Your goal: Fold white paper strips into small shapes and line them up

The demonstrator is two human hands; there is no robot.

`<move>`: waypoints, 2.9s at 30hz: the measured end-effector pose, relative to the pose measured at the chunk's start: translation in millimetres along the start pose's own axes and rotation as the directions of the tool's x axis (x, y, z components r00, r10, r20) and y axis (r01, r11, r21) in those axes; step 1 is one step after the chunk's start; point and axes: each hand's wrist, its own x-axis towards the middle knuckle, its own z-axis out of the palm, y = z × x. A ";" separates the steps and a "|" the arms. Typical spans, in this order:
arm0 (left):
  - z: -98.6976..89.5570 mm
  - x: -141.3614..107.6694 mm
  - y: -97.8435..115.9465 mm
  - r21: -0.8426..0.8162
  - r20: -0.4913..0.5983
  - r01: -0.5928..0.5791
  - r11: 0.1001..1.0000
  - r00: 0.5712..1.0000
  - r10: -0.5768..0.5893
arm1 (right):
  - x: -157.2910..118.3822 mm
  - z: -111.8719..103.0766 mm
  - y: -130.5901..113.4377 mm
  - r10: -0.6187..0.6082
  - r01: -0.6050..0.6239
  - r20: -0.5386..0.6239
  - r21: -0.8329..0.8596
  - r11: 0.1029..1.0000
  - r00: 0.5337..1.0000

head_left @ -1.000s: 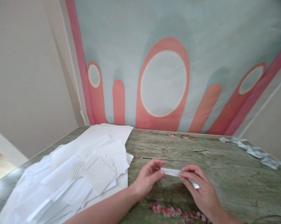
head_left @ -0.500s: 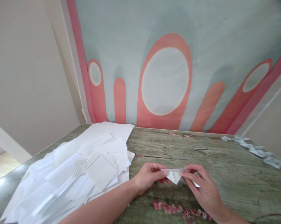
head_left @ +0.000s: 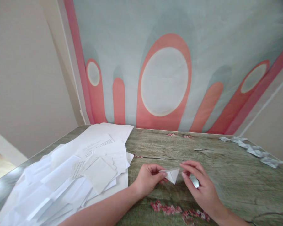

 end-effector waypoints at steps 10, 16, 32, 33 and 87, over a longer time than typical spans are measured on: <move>-3.1 2.9 -3.9 0.040 0.008 -0.016 0.999 1.000 0.015 | 7.8 1.5 -4.1 0.362 -0.443 0.333 0.212 0.871 0.871; -2.6 0.7 -4.8 0.127 0.015 -0.047 0.991 0.999 0.045 | 6.7 2.5 -2.1 0.344 -0.418 0.373 0.137 0.898 0.861; -1.3 -3.6 1.7 0.113 0.046 -0.111 0.987 0.993 0.106 | 11.3 -1.7 -0.3 0.427 -0.551 0.381 0.322 0.770 0.820; -1.4 -3.7 1.6 0.120 0.050 -0.117 0.986 0.993 0.112 | 11.4 -1.7 -0.2 0.426 -0.552 0.384 0.325 0.768 0.819; -8.1 -8.2 11.0 0.464 0.293 -0.359 0.810 0.925 0.242 | 9.5 -3.5 -4.7 0.261 -0.440 0.489 0.297 0.847 0.832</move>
